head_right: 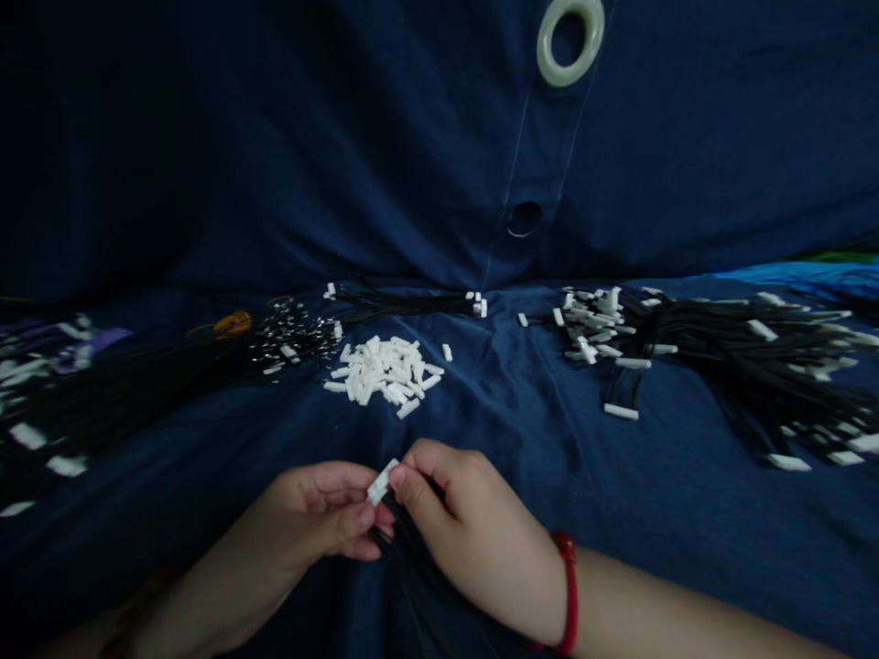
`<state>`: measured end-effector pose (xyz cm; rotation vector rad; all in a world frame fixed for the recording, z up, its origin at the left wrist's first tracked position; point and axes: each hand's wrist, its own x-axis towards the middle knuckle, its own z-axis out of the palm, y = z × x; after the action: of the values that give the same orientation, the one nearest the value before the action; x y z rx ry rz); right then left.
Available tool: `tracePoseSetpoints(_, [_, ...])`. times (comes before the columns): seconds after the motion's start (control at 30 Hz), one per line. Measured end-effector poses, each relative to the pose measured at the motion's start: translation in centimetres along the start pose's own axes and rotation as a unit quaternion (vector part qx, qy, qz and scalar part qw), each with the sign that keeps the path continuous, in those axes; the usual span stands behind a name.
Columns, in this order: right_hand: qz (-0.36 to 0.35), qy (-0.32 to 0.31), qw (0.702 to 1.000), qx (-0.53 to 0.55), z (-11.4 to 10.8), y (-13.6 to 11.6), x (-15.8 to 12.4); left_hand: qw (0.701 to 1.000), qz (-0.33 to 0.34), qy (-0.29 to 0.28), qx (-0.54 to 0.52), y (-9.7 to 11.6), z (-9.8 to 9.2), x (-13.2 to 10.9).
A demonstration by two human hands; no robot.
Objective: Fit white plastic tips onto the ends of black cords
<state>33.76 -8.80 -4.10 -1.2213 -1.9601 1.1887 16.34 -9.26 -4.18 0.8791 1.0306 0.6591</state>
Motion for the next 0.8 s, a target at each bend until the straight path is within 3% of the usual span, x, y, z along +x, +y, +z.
tracePoseSetpoints(0.33, [0.001,0.032,0.999,-0.010,0.45,-0.01,-0.52,0.999,0.011,-0.031,-0.022,-0.06,-0.24,-0.06])
tracePoseSetpoints(0.57, [-0.008,0.058,0.998,0.014,0.55,0.01,-0.54,1.000,-0.018,-0.014,-0.012,-0.09,-0.19,0.10])
tracePoseSetpoints(0.8, [-0.021,0.061,0.998,-0.017,0.81,-0.03,-0.74,0.999,0.000,-0.046,-0.012,-0.04,-0.39,-0.06])
